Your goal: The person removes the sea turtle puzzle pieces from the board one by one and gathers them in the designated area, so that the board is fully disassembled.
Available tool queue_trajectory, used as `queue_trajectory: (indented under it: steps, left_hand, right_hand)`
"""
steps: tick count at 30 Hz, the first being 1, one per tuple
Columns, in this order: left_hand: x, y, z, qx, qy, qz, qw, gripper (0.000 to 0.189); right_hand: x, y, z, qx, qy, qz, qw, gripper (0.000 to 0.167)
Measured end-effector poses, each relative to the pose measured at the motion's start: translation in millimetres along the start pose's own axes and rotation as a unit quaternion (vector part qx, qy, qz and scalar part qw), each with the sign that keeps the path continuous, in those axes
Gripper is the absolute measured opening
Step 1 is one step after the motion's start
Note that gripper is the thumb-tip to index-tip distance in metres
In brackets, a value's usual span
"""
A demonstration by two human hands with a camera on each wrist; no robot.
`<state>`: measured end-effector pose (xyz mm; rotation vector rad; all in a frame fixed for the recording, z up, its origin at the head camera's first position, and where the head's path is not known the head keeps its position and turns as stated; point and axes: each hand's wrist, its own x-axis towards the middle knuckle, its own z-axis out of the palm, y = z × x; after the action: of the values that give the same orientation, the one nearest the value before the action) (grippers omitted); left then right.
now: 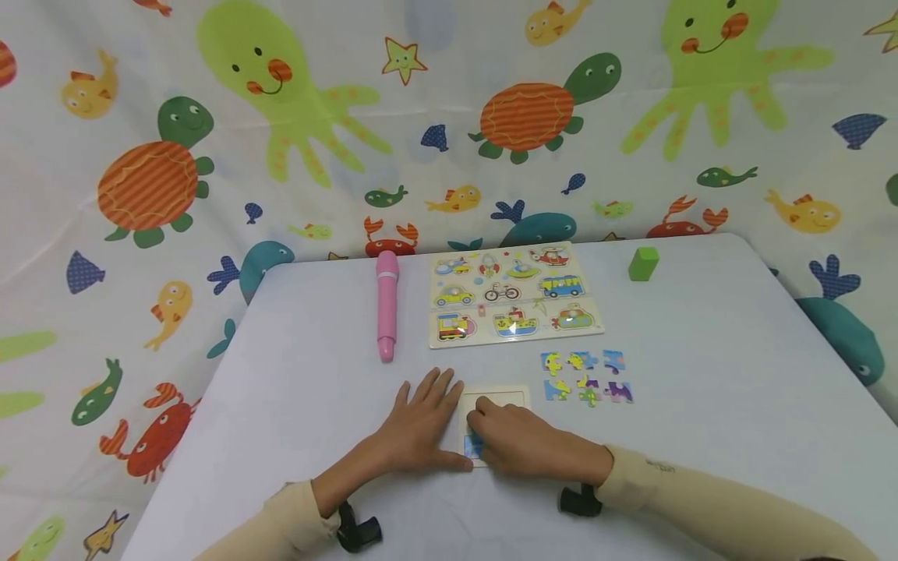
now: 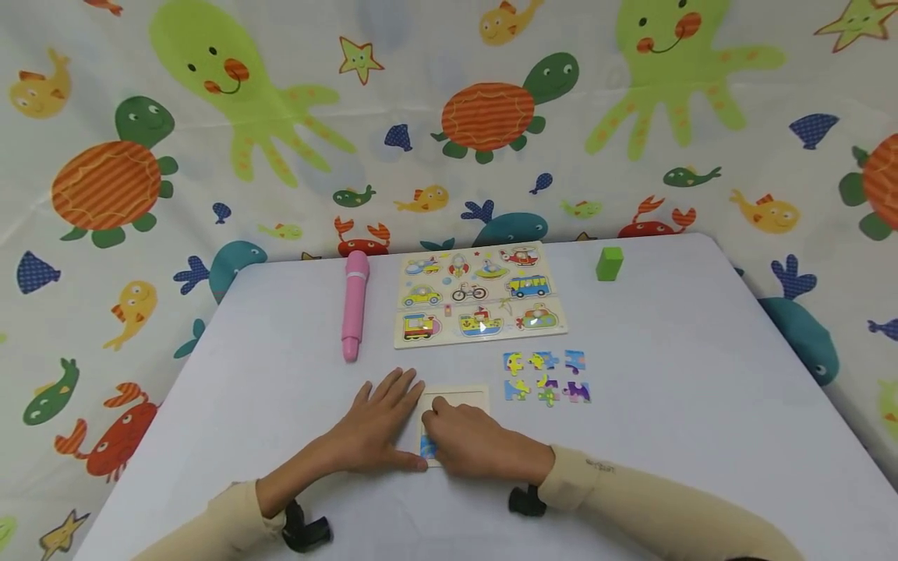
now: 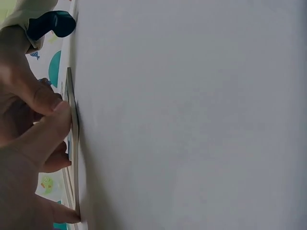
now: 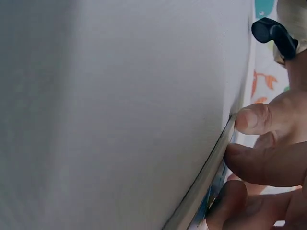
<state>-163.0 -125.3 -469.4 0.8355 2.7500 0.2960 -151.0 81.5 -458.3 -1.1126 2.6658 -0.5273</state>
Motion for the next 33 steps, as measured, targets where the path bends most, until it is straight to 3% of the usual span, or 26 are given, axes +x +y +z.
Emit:
queue_trajectory:
  steps: [9, 18, 23, 28, 30, 33]
  left_hand:
    - [-0.7, -0.6, -0.1, -0.007, -0.012, -0.003, 0.9999, 0.114]
    - [-0.7, -1.4, 0.7, -0.008, -0.008, -0.004, 0.9999, 0.115]
    - [-1.1, -1.1, 1.4, -0.011, -0.010, -0.009, 0.9998, 0.115]
    - [-1.7, 0.8, 1.2, -0.015, -0.011, -0.009, 0.9998, 0.116]
    - [-1.6, 1.8, 1.0, -0.013, -0.012, -0.011, 0.9998, 0.117]
    - [-1.3, 2.4, 0.7, -0.009, -0.012, -0.017, 0.9997, 0.117]
  right_hand:
    - [3.1, 6.3, 3.0, 0.126, -0.003, 0.024, 0.9917, 0.029]
    - [-0.4, 10.9, 6.4, 0.192, 0.028, 0.015, 0.9808, 0.027]
    - [-0.9, 17.1, 8.1, 0.246, 0.047, 0.019, 0.9680, 0.024]
    - [-10.8, 29.9, -8.4, 0.297, 0.048, 0.072, 0.9510, 0.018]
    - [-19.7, 40.1, -21.8, 0.284, 0.058, 0.091, 0.9526, 0.017]
    - [-35.3, 59.5, -41.8, 0.234, 0.078, 0.111, 0.9628, 0.016]
